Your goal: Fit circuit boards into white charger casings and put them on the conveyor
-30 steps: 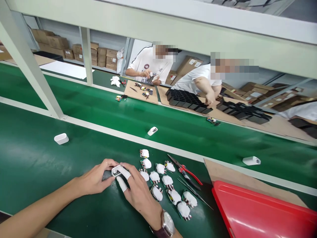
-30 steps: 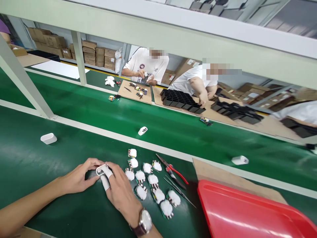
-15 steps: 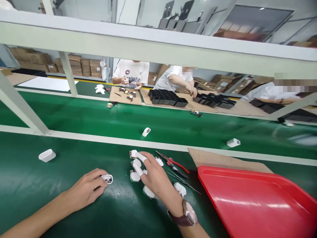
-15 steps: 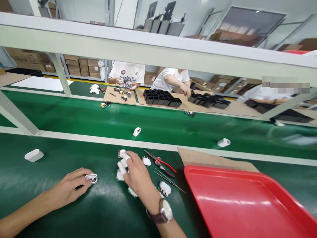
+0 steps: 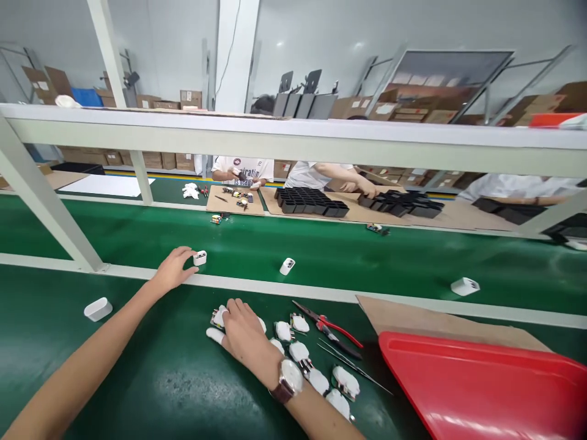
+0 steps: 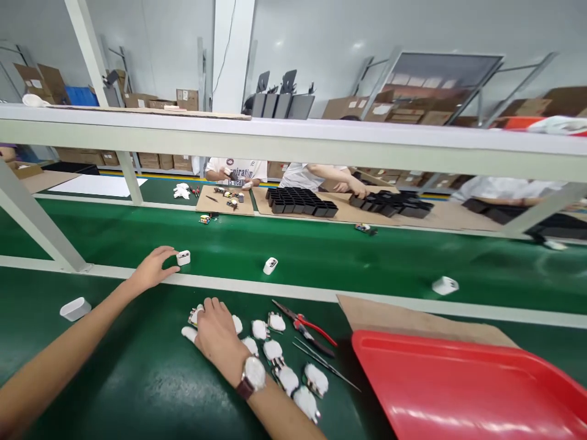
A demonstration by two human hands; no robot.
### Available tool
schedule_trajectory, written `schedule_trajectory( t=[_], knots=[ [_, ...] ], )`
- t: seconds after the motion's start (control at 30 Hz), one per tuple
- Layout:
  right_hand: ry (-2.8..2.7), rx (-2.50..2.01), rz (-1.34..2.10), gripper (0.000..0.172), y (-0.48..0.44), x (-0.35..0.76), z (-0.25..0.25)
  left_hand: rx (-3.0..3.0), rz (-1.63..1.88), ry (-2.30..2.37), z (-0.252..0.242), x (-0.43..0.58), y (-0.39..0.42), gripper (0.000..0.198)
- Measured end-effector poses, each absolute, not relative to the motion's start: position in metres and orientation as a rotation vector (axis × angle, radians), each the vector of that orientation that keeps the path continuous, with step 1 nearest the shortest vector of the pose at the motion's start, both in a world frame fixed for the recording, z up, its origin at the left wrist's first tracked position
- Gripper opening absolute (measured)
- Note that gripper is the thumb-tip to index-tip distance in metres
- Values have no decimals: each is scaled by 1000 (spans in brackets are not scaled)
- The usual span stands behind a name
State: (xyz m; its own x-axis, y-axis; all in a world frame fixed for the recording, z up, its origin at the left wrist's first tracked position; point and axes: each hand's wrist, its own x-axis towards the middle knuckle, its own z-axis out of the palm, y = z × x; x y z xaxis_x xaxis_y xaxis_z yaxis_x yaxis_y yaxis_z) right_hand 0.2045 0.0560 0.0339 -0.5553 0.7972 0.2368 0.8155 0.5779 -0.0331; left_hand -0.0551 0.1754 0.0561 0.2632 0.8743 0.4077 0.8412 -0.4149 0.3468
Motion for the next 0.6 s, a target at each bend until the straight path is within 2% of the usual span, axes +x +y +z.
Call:
schedule_trajectory(
  t=[0.13,0.23,0.33,0.47,0.6],
  knots=[
    [-2588,-1208,-108,11,29,210,25,2499,818,1819,67,-143,104,58],
    [-2552,-1197,-99,16,21,213,16,2369,564,2095,65,-213,57,68],
    [-2503,-1213,-101,18,18,207,9,2189,434,1998,60,-226,26,58],
    [-2489,-1142,-85,16,14,204,10,2275,660,1724,54,-146,9,38],
    [-2426,-1026,-37,34,8,214,16,2404,667,1342,44,-60,11,29]
  ],
)
